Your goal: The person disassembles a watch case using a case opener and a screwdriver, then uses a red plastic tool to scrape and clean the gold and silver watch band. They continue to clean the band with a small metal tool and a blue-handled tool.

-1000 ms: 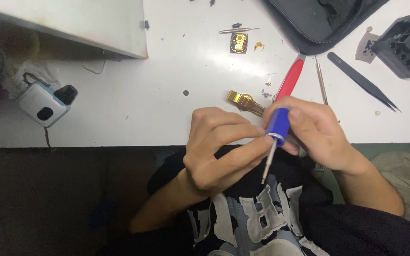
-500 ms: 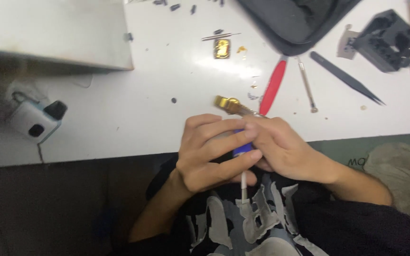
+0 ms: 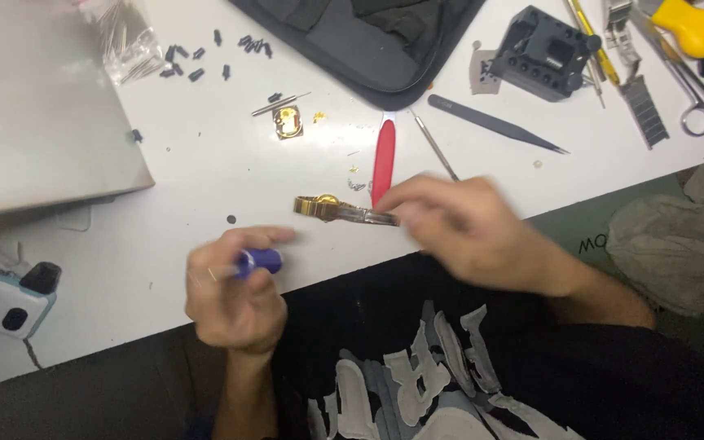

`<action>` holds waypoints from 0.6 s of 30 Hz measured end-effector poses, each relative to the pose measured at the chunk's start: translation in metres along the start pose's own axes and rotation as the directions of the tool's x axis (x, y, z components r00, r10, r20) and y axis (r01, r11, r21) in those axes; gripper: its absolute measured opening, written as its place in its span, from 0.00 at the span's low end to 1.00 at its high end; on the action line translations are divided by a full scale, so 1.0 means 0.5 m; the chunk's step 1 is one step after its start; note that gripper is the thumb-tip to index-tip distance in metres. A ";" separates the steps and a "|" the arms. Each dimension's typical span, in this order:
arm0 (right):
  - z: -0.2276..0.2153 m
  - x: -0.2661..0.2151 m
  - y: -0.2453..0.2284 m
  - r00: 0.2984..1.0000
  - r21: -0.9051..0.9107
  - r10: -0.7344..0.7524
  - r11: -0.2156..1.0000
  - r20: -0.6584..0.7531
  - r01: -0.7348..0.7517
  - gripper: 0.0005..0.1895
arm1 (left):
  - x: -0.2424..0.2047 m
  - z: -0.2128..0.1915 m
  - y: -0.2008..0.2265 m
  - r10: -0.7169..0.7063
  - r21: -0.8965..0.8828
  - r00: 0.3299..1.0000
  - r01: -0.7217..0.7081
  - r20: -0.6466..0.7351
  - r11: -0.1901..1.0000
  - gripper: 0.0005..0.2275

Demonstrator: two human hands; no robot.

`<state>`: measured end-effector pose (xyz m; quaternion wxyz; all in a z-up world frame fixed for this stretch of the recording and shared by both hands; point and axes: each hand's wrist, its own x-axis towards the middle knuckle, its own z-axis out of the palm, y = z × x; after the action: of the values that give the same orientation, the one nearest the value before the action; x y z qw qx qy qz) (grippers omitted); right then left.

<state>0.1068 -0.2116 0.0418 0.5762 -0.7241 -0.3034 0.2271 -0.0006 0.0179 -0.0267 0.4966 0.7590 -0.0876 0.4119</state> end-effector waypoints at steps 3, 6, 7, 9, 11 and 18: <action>-0.073 -0.029 -0.007 0.990 -0.231 0.078 0.967 -0.113 -0.103 0.17 | 0.010 0.009 0.021 -0.199 -0.071 0.979 0.196 -0.041 0.978 0.16; -0.142 -0.076 0.001 0.945 -0.464 0.060 0.860 -0.320 -0.212 0.14 | 0.013 0.011 0.027 -0.260 -0.142 0.965 0.257 -0.005 0.956 0.16; -0.164 -0.092 0.006 0.897 -0.555 -0.036 0.797 -0.440 -0.240 0.13 | 0.010 0.009 0.025 -0.257 -0.154 0.966 0.256 0.014 0.954 0.17; -0.215 -0.121 0.054 0.847 -0.569 -0.130 0.791 -0.516 -0.225 0.10 | 0.012 0.009 0.023 -0.246 -0.153 0.969 0.247 0.029 0.957 0.17; -0.272 -0.137 0.101 0.780 -0.585 -0.226 0.783 -0.584 -0.211 0.08 | 0.007 0.007 0.019 -0.228 -0.154 0.973 0.233 0.045 0.960 0.16; -0.378 -0.076 0.151 0.825 -0.666 -0.105 0.650 -0.555 -0.365 0.12 | 0.013 0.007 0.027 -0.222 0.055 0.972 0.219 0.070 0.974 0.09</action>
<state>0.2216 -0.3814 0.0119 0.2687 -0.9491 -0.1358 -0.0925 -0.0015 0.0102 -0.0136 0.5176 0.7905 -0.0117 0.3272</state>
